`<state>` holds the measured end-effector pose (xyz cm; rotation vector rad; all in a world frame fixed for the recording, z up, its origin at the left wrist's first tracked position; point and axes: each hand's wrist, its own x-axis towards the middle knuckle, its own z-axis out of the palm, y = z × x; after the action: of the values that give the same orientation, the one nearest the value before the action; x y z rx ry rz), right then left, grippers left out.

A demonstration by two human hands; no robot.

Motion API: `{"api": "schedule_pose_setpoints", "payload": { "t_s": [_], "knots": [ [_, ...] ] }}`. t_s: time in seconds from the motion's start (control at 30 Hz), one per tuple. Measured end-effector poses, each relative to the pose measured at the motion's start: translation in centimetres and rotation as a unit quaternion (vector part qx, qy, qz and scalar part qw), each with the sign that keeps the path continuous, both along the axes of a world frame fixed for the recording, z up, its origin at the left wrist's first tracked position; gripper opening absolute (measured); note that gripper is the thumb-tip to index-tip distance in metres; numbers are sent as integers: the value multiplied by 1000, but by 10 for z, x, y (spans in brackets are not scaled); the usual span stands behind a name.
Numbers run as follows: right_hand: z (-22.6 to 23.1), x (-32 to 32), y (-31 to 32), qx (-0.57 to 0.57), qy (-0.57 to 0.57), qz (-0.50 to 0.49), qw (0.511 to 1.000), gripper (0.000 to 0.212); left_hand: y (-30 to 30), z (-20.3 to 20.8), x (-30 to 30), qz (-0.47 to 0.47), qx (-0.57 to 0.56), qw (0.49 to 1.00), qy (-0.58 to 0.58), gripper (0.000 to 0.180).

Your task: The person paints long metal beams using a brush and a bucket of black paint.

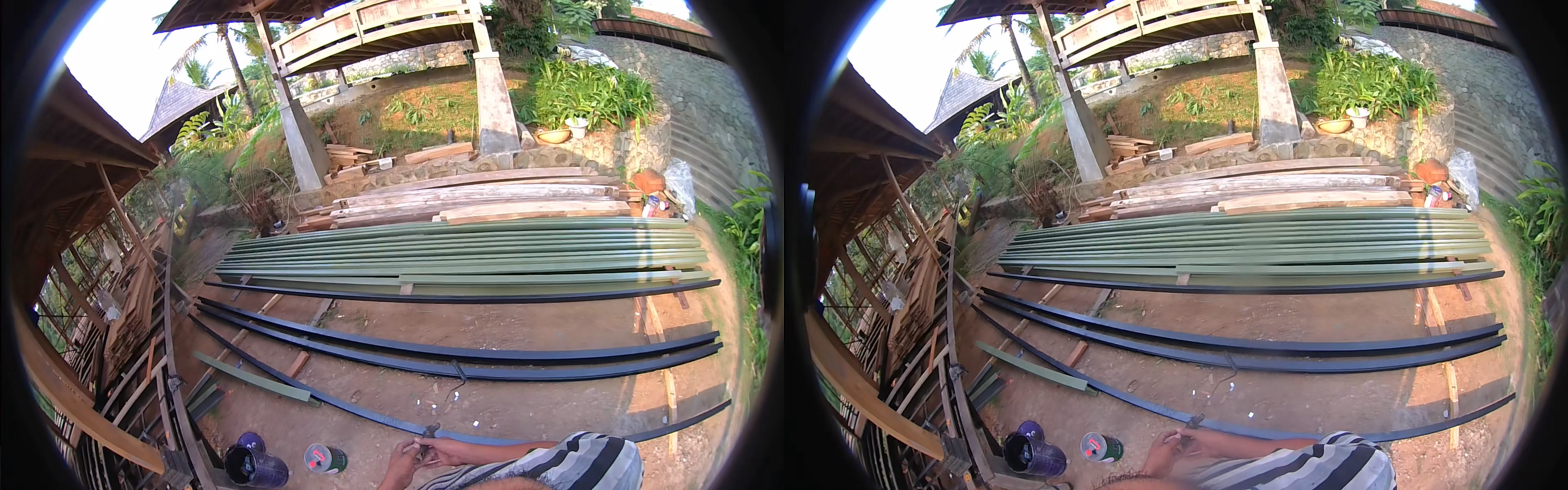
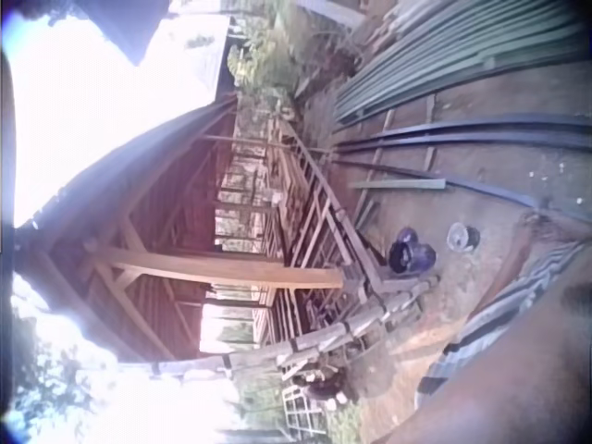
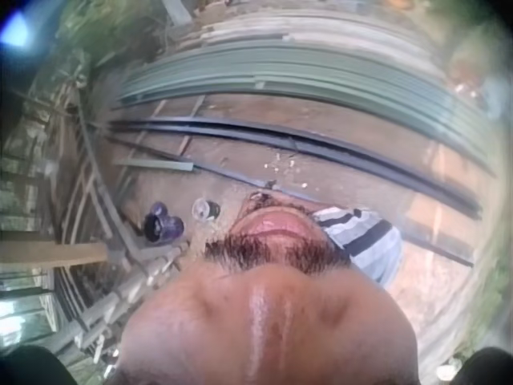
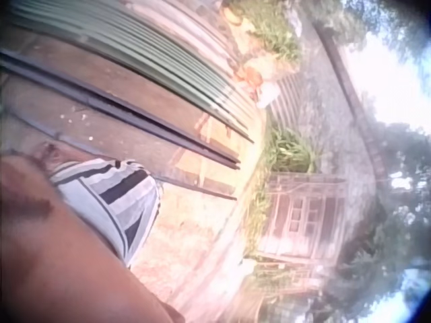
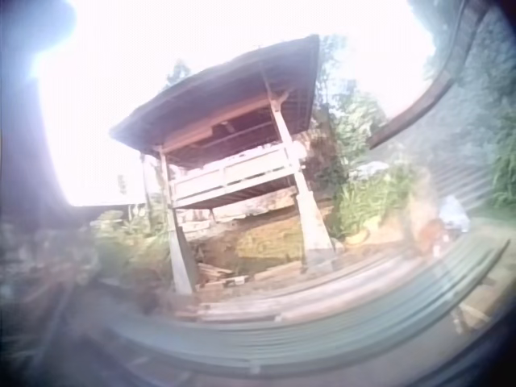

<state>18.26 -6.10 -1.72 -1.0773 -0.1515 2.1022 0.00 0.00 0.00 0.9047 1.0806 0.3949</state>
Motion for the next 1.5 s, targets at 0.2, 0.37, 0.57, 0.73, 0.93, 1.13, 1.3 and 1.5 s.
{"api": "schedule_pose_setpoints", "payload": {
  "t_s": [0.2,0.37,0.57,0.73,0.93,1.13,1.3,1.5],
  "knots": [
    [-60,66,-42,-114,67,-218,967,22,1,-115,5,-234,144,961,15,47],
    [-153,167,-120,-183,117,-295,931,11,-29,-118,-18,-116,105,969,189,42],
    [-178,172,-140,-105,-124,-159,974,32,-21,-132,-151,10,54,913,403,19],
    [-110,154,-70,-190,-171,-174,951,56,-66,-163,-275,189,-169,892,375,7],
    [-73,188,1,-90,-441,-65,891,34,-71,-197,-193,308,-212,901,219,16],
    [-58,153,91,-9,-487,47,872,38,-71,-242,-220,-202,156,865,432,31],
    [-70,184,157,200,-715,277,610,52,41,-177,-176,258,-152,934,195,35],
    [-73,173,267,233,-692,345,589,52,112,-168,-188,363,-67,910,188,34]
  ]
}}
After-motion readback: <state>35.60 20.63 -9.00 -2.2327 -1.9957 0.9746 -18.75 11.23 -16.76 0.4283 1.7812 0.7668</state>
